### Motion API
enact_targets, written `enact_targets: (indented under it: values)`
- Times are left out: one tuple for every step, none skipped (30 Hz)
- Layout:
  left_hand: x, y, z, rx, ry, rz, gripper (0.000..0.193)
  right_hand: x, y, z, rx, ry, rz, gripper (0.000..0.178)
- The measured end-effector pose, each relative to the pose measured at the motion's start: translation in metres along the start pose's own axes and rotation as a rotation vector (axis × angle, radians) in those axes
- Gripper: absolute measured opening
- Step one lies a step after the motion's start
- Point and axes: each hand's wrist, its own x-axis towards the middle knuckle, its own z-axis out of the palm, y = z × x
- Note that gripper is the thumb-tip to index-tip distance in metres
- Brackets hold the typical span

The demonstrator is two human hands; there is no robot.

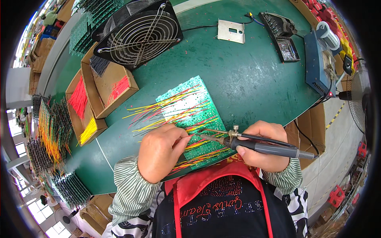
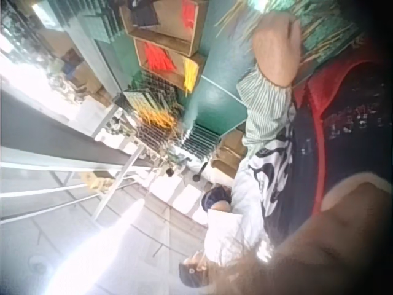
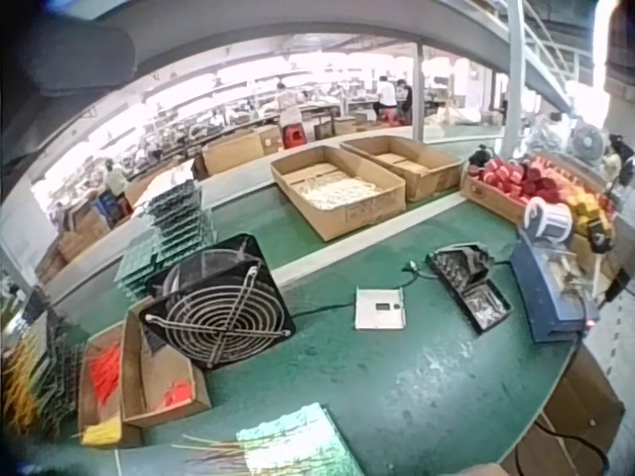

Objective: The person takes wires from boxes and solders them onto a circuit board using a soldering iron.

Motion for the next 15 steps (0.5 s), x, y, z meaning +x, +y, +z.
enact_targets:
  values:
    - [0.0006,-0.0002,0.0,0.001,0.0,-0.001,0.01,0.0008,0.0005,0.0004,0.002,-0.001,0.0,0.015]
    - [0.0012,-0.0003,0.0,0.002,-0.005,-0.004,0.01,0.0019,0.0009,0.001,-0.002,-0.008,0.011,0.015]
    - [0.0017,-0.0006,-0.0001,0.003,-0.011,-0.007,0.01,0.0032,0.0015,0.0017,-0.006,-0.016,0.022,0.015]
    - [0.0021,-0.0008,-0.0001,0.003,-0.012,-0.008,0.01,0.0039,0.0021,0.0024,-0.006,-0.016,0.023,0.015]
    - [0.0027,-0.0009,-0.0003,-0.001,-0.022,-0.012,0.009,0.0046,0.0031,0.0032,-0.004,-0.012,0.005,0.015]
    - [0.0032,-0.001,-0.0004,-0.004,-0.033,-0.017,0.009,0.0049,0.0036,0.0036,-0.002,-0.009,-0.012,0.015]
    - [0.0035,-0.0009,-0.0009,-0.004,-0.033,-0.018,0.009,0.0053,0.0031,0.0034,-0.001,-0.01,-0.012,0.015]
    - [0.0038,-0.0005,-0.0016,0.01,-0.047,-0.016,0.009,0.0056,0.0018,0.0028,-0.013,-0.015,-0.011,0.015]
    - [0.0041,-0.0002,-0.0021,0.025,-0.06,-0.014,0.009,0.0059,0.0006,0.0022,-0.026,-0.021,-0.01,0.015]
    - [0.0046,-0.0001,-0.0025,0.024,-0.061,-0.014,0.009,0.0054,-0.0003,0.0014,-0.026,-0.021,-0.009,0.015]
    - [0.0051,0.0,-0.0028,0.013,-0.072,-0.038,0.01,0.0045,-0.0009,0.0001,-0.014,-0.019,0.002,0.015]
    - [0.0056,-0.0001,-0.0031,0.001,-0.084,-0.062,0.012,0.0038,-0.0013,-0.0007,-0.002,-0.017,0.013,0.015]
    - [0.0065,-0.0007,-0.0037,0.003,-0.084,-0.061,0.012,0.0032,-0.0012,-0.0011,-0.002,-0.016,0.013,0.015]
    - [0.0072,-0.0018,-0.0044,0.0,-0.103,-0.059,0.011,0.0027,-0.001,-0.0015,0.005,-0.003,0.006,0.015]
    - [0.0077,-0.0022,-0.005,-0.002,-0.122,-0.057,0.01,0.0022,-0.001,-0.0018,0.012,0.01,-0.001,0.015]
